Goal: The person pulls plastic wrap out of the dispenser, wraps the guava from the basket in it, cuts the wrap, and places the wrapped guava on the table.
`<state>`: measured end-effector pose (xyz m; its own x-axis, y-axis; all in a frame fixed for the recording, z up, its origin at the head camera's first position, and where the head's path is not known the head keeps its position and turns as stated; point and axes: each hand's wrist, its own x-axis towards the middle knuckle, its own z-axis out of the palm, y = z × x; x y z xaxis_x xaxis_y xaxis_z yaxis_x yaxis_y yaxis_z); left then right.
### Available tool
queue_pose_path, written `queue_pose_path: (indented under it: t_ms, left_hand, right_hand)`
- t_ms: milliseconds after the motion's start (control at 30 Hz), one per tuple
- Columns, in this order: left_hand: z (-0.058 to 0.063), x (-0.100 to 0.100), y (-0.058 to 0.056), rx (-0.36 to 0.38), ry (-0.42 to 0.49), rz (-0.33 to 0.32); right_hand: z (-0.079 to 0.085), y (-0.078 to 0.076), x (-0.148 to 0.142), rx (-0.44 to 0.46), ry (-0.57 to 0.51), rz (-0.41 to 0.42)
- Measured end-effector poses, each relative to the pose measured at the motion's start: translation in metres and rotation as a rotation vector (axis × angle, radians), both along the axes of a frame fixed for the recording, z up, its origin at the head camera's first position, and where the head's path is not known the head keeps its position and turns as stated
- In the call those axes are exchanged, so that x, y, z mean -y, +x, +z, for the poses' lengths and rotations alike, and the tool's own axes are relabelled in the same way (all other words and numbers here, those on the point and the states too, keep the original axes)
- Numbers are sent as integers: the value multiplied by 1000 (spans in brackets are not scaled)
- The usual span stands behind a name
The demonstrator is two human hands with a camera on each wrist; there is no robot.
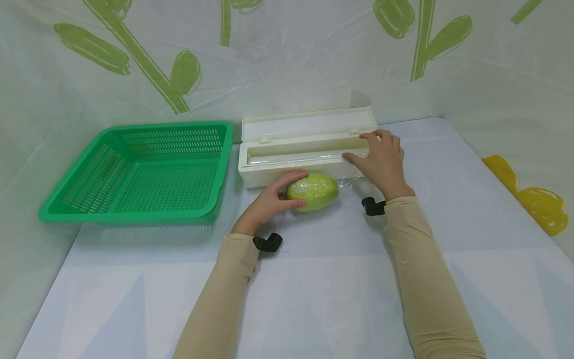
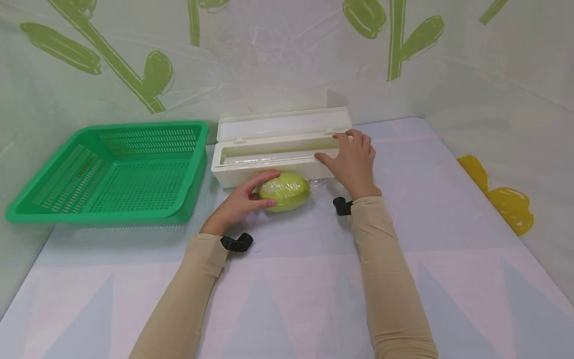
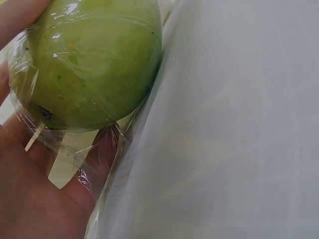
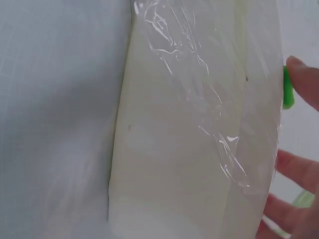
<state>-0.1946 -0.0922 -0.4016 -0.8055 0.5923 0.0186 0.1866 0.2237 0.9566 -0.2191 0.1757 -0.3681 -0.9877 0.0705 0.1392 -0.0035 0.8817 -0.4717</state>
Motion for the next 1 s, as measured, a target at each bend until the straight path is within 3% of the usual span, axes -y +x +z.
queue_pose_path:
  t_ms: [133, 367, 633, 1000]
  left_hand:
    - [-3, 1, 0, 0, 5, 5]
    - [-29, 2, -13, -44, -16, 17]
    - [-1, 2, 0, 18, -13, 17]
    - [-1, -1, -1, 5, -13, 4]
  right_hand:
    - [-3, -1, -4, 121, -27, 10]
    - [-6, -3, -9, 180, -68, -7]
    - [-8, -6, -9, 187, -64, -13]
    - [-7, -5, -13, 161, -88, -20]
